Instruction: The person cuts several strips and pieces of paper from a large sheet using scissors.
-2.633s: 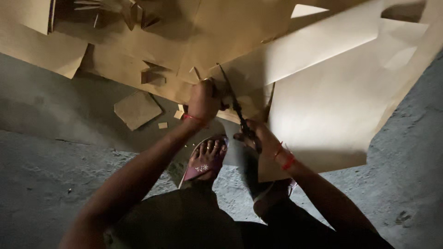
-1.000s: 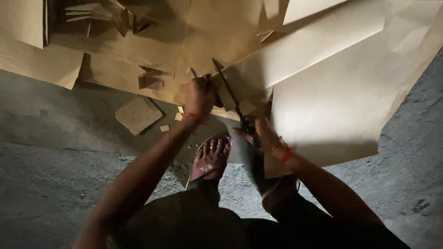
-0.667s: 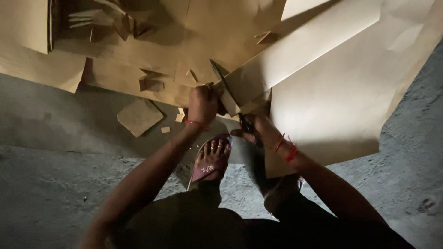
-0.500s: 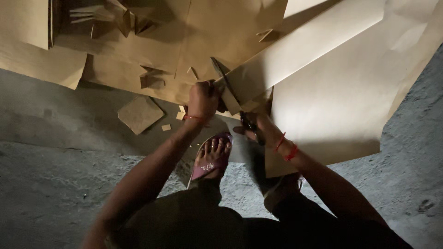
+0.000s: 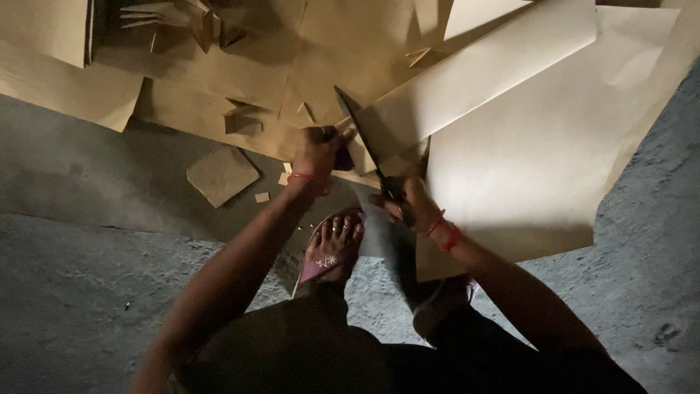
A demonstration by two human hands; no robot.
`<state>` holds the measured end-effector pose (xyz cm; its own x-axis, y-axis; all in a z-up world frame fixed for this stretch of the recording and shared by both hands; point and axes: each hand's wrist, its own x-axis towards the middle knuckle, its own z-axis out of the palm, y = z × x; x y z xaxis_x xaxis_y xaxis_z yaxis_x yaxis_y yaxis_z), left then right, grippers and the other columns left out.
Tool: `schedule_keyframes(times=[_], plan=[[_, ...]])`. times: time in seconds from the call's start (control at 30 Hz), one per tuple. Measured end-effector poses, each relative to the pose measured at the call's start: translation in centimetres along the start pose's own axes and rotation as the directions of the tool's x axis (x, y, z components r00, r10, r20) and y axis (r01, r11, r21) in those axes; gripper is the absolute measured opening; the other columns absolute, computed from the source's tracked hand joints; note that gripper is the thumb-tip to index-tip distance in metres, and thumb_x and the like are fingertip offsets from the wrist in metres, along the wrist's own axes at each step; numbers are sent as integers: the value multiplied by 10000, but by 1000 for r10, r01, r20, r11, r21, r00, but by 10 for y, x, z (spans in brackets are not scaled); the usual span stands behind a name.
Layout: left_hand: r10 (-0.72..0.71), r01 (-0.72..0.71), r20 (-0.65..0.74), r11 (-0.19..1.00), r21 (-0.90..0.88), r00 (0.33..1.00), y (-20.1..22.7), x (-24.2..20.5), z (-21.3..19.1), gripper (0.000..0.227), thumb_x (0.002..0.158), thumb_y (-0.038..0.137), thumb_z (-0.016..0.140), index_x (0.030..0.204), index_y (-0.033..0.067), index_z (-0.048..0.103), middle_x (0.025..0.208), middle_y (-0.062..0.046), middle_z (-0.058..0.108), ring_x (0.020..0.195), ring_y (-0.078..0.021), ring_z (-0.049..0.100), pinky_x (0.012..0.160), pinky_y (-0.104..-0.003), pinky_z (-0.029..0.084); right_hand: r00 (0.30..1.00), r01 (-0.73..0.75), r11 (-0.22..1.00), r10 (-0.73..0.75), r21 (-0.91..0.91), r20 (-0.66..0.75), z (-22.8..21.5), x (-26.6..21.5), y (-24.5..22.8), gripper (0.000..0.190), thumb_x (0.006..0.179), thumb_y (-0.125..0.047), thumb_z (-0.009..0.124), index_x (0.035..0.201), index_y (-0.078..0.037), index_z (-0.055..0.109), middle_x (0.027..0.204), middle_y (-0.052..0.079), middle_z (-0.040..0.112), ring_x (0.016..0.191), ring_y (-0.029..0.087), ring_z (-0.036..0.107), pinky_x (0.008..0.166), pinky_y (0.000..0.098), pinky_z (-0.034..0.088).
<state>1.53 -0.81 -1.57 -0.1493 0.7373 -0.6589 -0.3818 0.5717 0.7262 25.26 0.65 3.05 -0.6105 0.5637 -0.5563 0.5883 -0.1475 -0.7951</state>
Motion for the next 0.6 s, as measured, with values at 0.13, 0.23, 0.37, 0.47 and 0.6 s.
schedule_keyframes(times=[0.13,0.23,0.37,0.47,0.6], plan=[[84,-83,-22,996,39,996,5,-11,1,316,974,199,713,766,-34,672,605,-81,674,488,-141,643,452,-289,501,996,29,999,-30,13,78,-4,10,-4,205,954,-159,755,903,-6,628,749,56,623,664,142,607,601,316,507],[104,-102,-15,992,68,994,6,-14,3,321,980,196,692,751,-27,670,576,-89,673,465,-137,628,432,-285,458,975,179,983,-183,39,127,-9,13,4,194,968,-179,729,1044,-31,629,848,10,630,728,92,601,632,278,529],[119,-112,-27,980,167,993,10,-11,3,359,974,206,700,696,-21,679,562,-97,680,446,-132,599,426,-290,449,994,-65,984,49,163,101,-5,17,6,239,958,-199,770,953,-21,612,768,17,586,631,94,575,552,288,490],[96,-92,-36,990,102,995,5,-10,5,344,958,217,706,700,-12,691,557,-92,672,443,-128,596,423,-290,453,995,-94,958,80,270,60,1,9,10,220,935,-139,754,911,-8,579,733,8,538,591,105,528,509,296,444],[81,-79,-103,996,29,991,4,-10,0,356,948,221,754,716,-39,681,572,-82,630,462,-125,587,436,-287,449,999,44,989,-43,142,-13,0,11,17,105,926,-125,691,904,-37,638,680,-28,601,579,83,574,512,273,457]])
